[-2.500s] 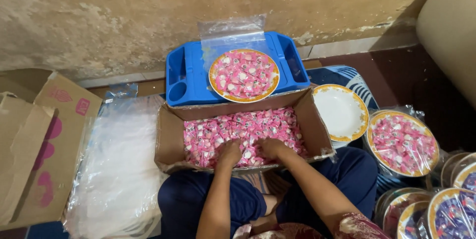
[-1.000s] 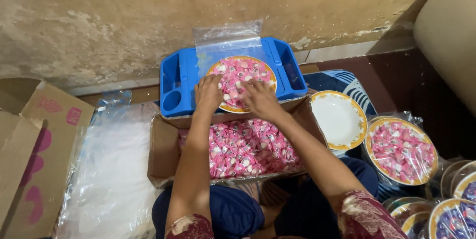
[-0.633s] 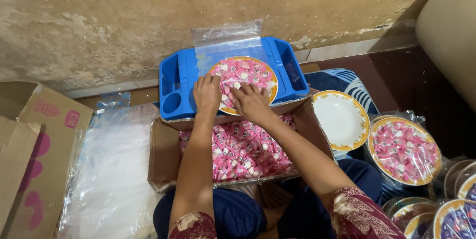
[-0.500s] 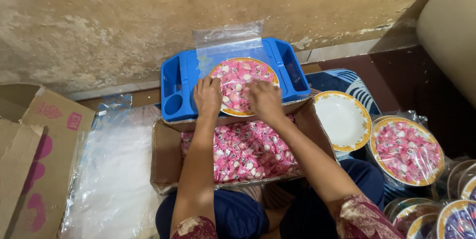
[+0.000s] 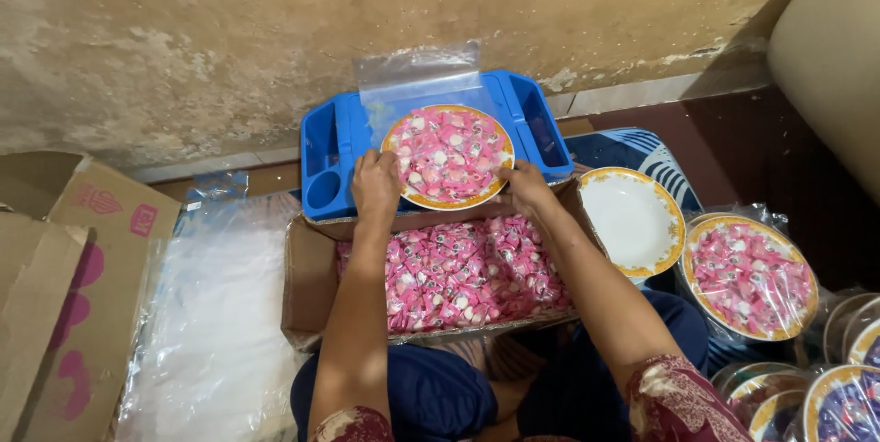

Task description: The person is packaging small pink items from plates into a cardboard box while sitting on the floor.

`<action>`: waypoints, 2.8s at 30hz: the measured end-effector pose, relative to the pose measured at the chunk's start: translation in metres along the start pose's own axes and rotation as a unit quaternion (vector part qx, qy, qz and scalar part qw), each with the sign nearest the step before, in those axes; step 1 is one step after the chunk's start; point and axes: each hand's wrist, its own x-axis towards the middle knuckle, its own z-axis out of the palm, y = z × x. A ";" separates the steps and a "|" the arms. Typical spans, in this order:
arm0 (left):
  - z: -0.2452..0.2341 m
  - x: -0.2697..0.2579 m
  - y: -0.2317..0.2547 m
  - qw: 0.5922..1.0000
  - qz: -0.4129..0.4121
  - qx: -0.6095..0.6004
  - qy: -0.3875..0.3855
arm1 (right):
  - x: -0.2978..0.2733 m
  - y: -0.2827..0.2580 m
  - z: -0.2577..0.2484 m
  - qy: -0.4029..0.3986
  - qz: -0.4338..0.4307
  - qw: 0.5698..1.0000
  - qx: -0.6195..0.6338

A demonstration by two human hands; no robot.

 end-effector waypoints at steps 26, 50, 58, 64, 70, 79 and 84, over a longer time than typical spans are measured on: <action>-0.100 -0.072 0.074 0.991 0.056 -0.101 0.069 | -0.074 -0.001 0.078 0.059 -0.026 0.967 0.245; -0.214 -0.091 0.120 0.966 0.006 -0.223 0.132 | -0.124 -0.006 0.081 0.004 -0.050 0.979 0.199; -0.204 -0.097 0.074 0.896 -0.111 -0.430 -0.018 | -0.267 -0.085 -0.013 -0.243 -0.173 0.918 -0.262; -0.163 -0.048 0.052 0.788 -0.341 -0.508 -0.070 | -0.170 -0.097 -0.049 -0.100 -0.242 0.942 -0.211; -0.041 -0.004 0.008 0.793 -0.384 -0.459 -0.116 | -0.002 -0.037 -0.032 0.031 -0.180 0.980 -0.078; 0.033 -0.014 -0.010 0.712 -0.469 -0.512 -0.106 | 0.022 -0.011 -0.017 0.035 -0.085 0.994 -0.052; -0.018 -0.033 0.014 0.717 -0.476 -0.495 -0.121 | -0.042 -0.027 -0.027 -0.005 -0.100 0.992 -0.077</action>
